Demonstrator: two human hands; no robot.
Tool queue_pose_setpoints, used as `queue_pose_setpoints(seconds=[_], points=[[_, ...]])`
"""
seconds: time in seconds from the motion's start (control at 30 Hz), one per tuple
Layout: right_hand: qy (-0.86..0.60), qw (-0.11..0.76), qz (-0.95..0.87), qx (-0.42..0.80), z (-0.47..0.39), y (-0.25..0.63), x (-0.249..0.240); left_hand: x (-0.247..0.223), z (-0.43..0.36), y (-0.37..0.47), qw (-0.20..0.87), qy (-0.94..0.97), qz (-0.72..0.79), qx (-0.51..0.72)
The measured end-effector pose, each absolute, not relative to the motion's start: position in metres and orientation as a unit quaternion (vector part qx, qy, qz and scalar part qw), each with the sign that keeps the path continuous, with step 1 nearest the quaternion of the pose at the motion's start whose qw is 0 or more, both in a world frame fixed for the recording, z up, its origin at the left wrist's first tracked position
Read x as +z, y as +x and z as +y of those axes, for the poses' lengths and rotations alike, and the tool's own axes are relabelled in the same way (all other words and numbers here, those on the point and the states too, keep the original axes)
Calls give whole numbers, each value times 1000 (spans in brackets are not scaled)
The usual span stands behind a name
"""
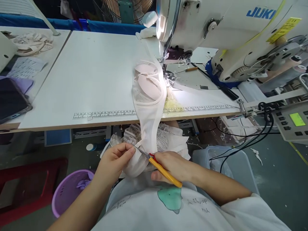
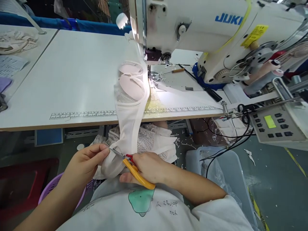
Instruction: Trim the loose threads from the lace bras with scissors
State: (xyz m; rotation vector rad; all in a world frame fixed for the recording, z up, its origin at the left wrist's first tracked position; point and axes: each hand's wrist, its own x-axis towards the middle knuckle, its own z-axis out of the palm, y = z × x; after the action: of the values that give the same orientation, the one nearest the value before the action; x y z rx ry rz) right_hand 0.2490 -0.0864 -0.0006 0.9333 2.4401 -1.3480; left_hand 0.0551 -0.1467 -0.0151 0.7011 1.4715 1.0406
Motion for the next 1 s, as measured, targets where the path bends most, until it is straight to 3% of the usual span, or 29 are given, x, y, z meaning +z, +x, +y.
queue_pose_setpoints(seconds=[0.17,0.3,0.43,0.6,0.7,0.87,1.0], points=[[367,98,794,-475,-93,246,-8,-15,-146,55,565,303,625,445],[377,42,760,-527,-93,251,-18,-10,-145,56,548,319,635,441],[409,-71,747,-519,-85,256,-17,-7,-148,57,503,372,649,433],[376,-236,630,-637,-79,248,-1,-4,-151,68,483,454,626,410],[351,-243,612,-666,-79,240,1,5,-149,83,471,469,640,385],[332,-213,683,-615,-72,246,-2,5,-149,86,429,531,649,336],[323,-206,744,-548,-58,275,3,-21,-138,50,261,736,570,255]])
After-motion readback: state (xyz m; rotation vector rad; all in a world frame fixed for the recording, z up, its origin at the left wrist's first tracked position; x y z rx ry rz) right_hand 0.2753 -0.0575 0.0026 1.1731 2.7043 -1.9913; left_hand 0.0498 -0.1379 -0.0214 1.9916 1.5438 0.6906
